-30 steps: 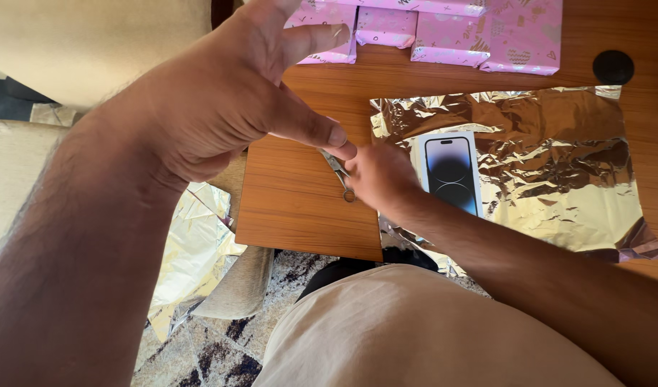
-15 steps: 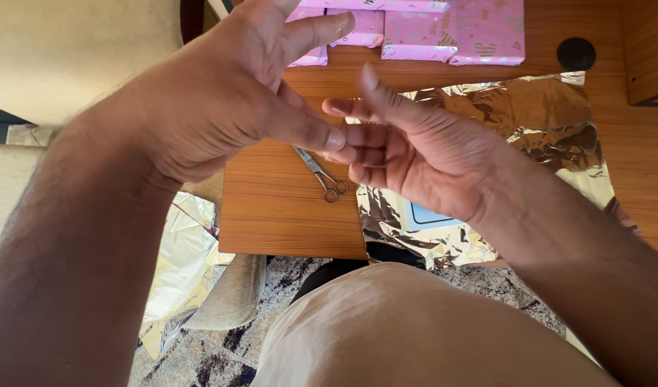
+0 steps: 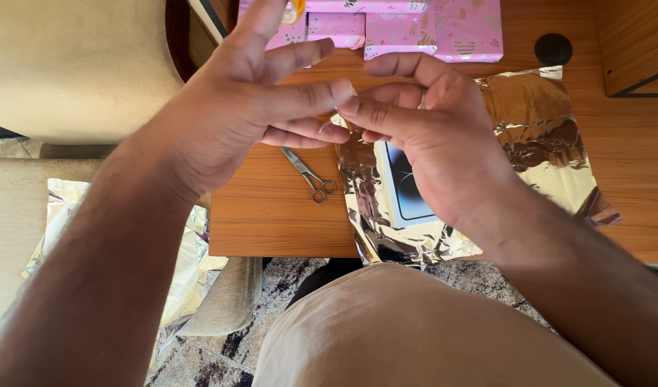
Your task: The person wraps a small box in pink patterned wrapping paper, folds the edges, and secures them with tape. They then place an iPhone box on a sheet of gold foil, fold the foil around it, and tape the edges to complete the wrapping.
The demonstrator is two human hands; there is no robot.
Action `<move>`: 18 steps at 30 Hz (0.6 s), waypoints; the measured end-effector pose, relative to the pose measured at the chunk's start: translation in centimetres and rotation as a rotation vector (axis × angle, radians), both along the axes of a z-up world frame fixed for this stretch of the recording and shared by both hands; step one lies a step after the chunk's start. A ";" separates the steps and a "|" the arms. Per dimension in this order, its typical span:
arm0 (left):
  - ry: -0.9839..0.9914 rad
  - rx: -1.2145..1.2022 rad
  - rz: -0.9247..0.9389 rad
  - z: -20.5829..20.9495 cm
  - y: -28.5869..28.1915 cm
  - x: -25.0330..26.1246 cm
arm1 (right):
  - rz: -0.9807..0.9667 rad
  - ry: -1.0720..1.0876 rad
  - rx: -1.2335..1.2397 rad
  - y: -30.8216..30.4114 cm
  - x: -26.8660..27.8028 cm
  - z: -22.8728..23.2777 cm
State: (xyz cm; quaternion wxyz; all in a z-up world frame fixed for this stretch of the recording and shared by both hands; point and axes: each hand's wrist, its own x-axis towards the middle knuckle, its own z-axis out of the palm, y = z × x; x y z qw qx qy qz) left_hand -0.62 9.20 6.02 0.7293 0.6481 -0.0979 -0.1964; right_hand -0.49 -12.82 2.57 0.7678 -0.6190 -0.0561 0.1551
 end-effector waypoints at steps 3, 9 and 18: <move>-0.003 -0.002 0.070 -0.8 -0.1 -0.2 | -0.029 -0.119 -0.039 -0.3 -1.1 -0.1; 0.005 0.120 0.320 -2.4 -0.1 0.2 | -0.122 -0.126 -0.074 -1.2 -1.4 -0.1; 0.411 0.257 0.483 -7.3 1.7 -0.7 | -0.178 -0.070 -0.115 -3.4 -1.4 -1.1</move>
